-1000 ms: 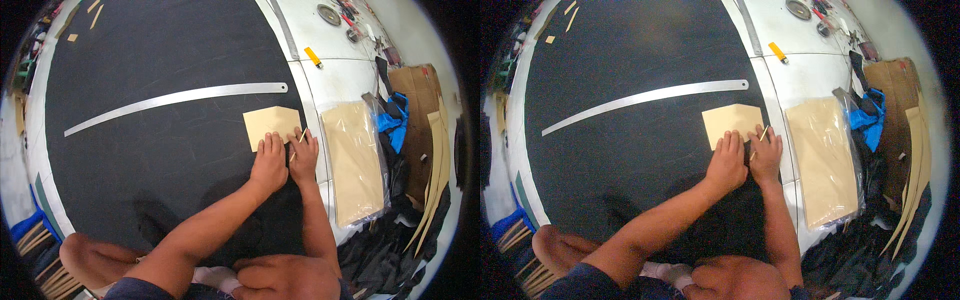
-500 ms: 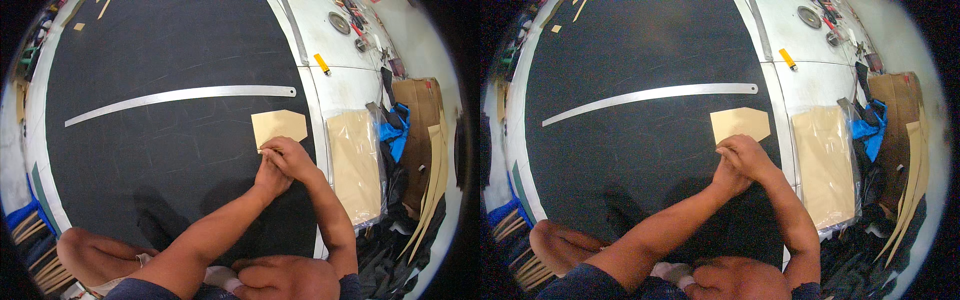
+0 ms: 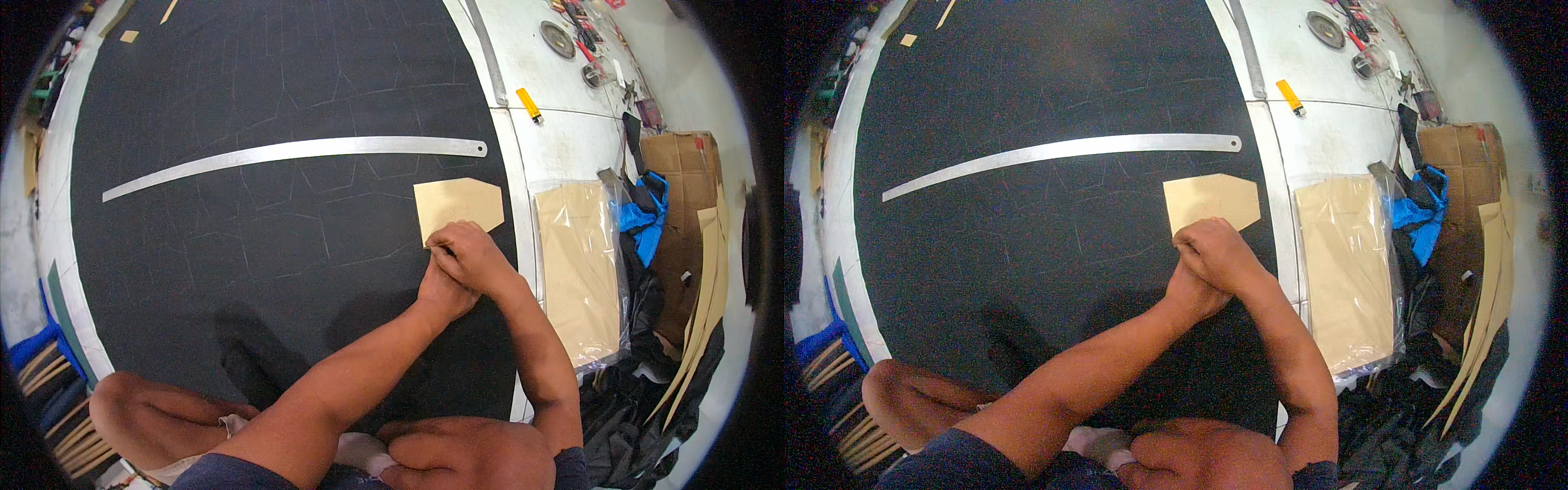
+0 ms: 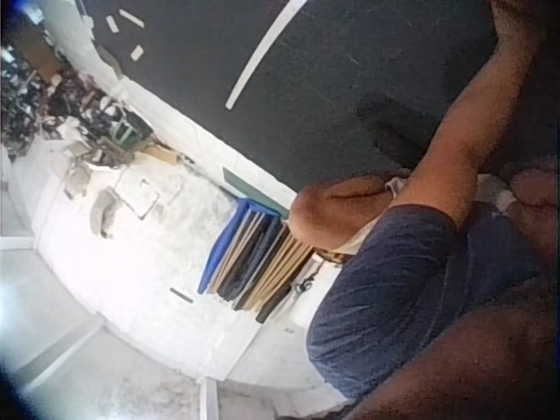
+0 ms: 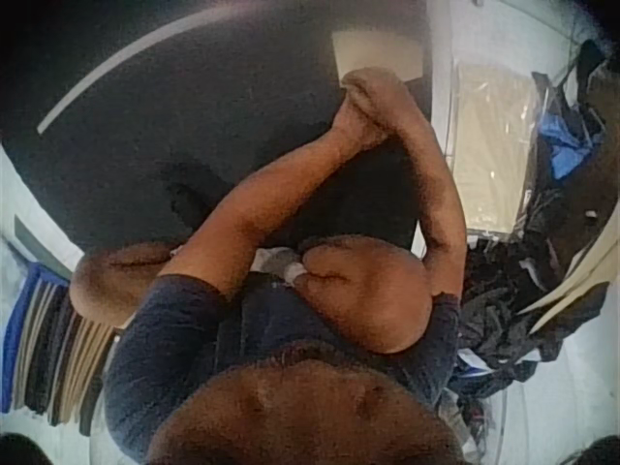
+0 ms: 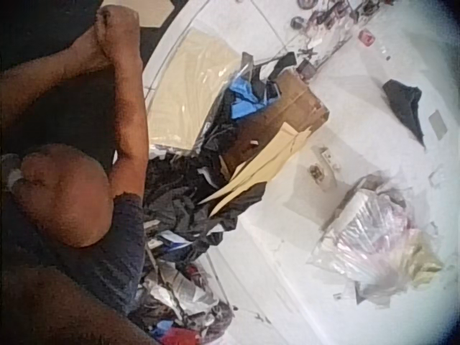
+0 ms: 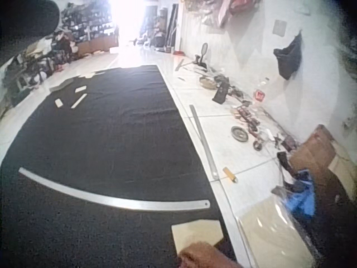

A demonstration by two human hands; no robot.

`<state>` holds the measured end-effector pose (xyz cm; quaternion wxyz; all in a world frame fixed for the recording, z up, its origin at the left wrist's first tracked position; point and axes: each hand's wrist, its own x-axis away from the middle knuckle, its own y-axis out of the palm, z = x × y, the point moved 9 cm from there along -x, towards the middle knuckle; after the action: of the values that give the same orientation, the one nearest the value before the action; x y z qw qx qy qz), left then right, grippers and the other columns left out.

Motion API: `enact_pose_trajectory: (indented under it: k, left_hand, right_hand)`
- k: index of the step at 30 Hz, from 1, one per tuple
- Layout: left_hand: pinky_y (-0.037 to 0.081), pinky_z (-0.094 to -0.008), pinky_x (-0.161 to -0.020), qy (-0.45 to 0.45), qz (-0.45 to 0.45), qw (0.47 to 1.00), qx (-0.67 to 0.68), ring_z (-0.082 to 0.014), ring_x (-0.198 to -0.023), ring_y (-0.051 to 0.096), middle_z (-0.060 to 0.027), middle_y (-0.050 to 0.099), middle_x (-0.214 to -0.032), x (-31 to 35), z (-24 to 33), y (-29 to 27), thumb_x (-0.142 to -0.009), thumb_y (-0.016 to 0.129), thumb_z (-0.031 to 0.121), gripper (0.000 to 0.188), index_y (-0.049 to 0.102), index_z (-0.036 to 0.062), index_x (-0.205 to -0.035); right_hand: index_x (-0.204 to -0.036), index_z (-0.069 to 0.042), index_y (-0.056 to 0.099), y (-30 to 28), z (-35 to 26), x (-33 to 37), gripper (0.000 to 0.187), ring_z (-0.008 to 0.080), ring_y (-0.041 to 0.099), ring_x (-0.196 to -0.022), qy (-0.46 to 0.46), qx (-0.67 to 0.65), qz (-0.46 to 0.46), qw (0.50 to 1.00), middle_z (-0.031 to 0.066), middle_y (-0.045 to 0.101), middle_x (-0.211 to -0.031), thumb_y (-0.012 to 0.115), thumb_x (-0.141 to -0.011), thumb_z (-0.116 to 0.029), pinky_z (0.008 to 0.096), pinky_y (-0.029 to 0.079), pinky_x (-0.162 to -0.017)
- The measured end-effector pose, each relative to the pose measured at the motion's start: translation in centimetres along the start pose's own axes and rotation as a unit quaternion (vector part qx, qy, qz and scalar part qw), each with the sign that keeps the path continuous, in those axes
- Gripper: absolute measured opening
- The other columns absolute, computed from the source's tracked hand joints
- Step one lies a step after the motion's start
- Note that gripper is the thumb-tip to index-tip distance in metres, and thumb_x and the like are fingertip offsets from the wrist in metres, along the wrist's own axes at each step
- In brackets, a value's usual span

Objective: The person uses a pencil to trace the outline of a cardboard template onto a large piece of black fabric while sitting on the floor, then stands up and places the template into a plastic bag.

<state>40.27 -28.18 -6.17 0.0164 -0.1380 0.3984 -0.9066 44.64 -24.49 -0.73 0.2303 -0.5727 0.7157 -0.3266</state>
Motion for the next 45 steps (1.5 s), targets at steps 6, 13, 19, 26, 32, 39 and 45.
enact_pose_trajectory:
  k: [6, 13, 19, 26, 32, 39, 45]
  left_hand:
    - [0.022, -0.058, -0.119, 0.024, 0.118, 0.993, 0.006, -0.0458, -0.142, 0.033, -0.0262, 0.042, -0.151, 0.4, 0.2, -1.0, -0.096, 0.053, 0.036, 0.061, 0.042, 0.0047, -0.147]
    - [0.015, -0.0622, -0.121, 0.018, 0.084, 0.996, 0.005, -0.0472, -0.148, 0.023, -0.027, 0.032, -0.157, -0.1, 0.0, -0.3, -0.097, 0.05, 0.039, 0.069, 0.032, 0.003, -0.152]
    - [0.013, -0.0619, -0.122, 0.027, 0.071, 0.996, -0.044, -0.0474, -0.149, 0.021, -0.0287, 0.027, -0.159, 0.1, 0.0, 0.0, -0.096, 0.05, 0.037, 0.069, 0.031, 0.0026, -0.153]
    - [0.011, -0.0623, -0.123, 0.014, 0.063, 0.998, -0.025, -0.0505, -0.15, 0.017, -0.0287, 0.027, -0.16, 0.1, 0.0, -0.4, -0.096, 0.052, 0.035, 0.072, 0.029, 0.0016, -0.155]
    - [0.013, -0.0637, -0.122, 0.027, 0.057, 0.997, -0.042, -0.0532, -0.147, 0.021, -0.0302, 0.029, -0.158, -0.1, 0.3, -0.3, -0.095, 0.053, 0.036, 0.073, 0.031, -0.0014, -0.153]
    - [0.016, -0.0626, -0.121, 0.037, 0.071, 0.996, -0.045, -0.0518, -0.147, 0.023, -0.0311, 0.03, -0.157, -0.1, 0.5, -0.6, -0.095, 0.053, 0.039, 0.075, 0.031, -0.0021, -0.153]
    - [0.018, -0.0615, -0.121, -0.011, 0.011, 0.992, -0.126, -0.0488, -0.149, 0.021, -0.0315, 0.03, -0.156, 0.0, 0.2, -0.7, -0.089, 0.059, 0.04, 0.081, 0.033, -0.0021, -0.153]
  right_hand:
    - [-0.102, -0.005, 0.069, 0.2, 0.6, -1.3, 0.017, 0.0354, 0.066, -0.098, 0.023, 0.033, 0.005, 0.999, 0.0146, 0.071, -0.101, 0.064, -0.091, -0.017, 0.0455, 0.05, -0.09]
    - [-0.11, -0.006, 0.066, -0.3, 2.1, -3.7, 0.02, 0.0378, 0.065, -0.104, 0.08, 0.024, 0.075, 0.994, 0.0165, 0.07, -0.108, 0.06, -0.095, -0.018, 0.0477, 0.052, -0.091]
    - [-0.112, -0.007, 0.064, 0.1, 1.6, -3.9, 0.021, 0.0387, 0.065, -0.104, 0.096, 0.02, 0.026, 0.995, 0.0175, 0.069, -0.108, 0.056, -0.097, -0.02, 0.0488, 0.052, -0.089]
    - [-0.115, -0.008, 0.063, -0.3, 3.6, -5.8, 0.023, 0.0387, 0.067, -0.102, 0.155, 0.01, 0.075, 0.985, 0.0184, 0.07, -0.111, 0.052, -0.101, -0.021, 0.0482, 0.053, -0.089]
    - [-0.117, -0.007, 0.064, -0.3, 3.5, -6.1, 0.027, 0.0377, 0.067, -0.104, 0.152, -0.003, 0.089, 0.984, 0.0184, 0.071, -0.11, 0.051, -0.101, -0.025, 0.0471, 0.053, -0.091]
    - [-0.113, -0.008, 0.066, -1.3, 3.8, -5.7, 0.026, 0.0387, 0.067, -0.103, 0.188, -0.024, 0.098, 0.977, 0.0173, 0.071, -0.109, 0.053, -0.1, -0.025, 0.0476, 0.053, -0.09]
    - [-0.109, -0.006, 0.067, -2.9, 5.4, -3.8, 0.024, 0.04, 0.067, -0.101, 0.19, -0.012, 0.169, 0.967, 0.0181, 0.071, -0.107, 0.053, -0.099, -0.024, 0.0484, 0.053, -0.089]
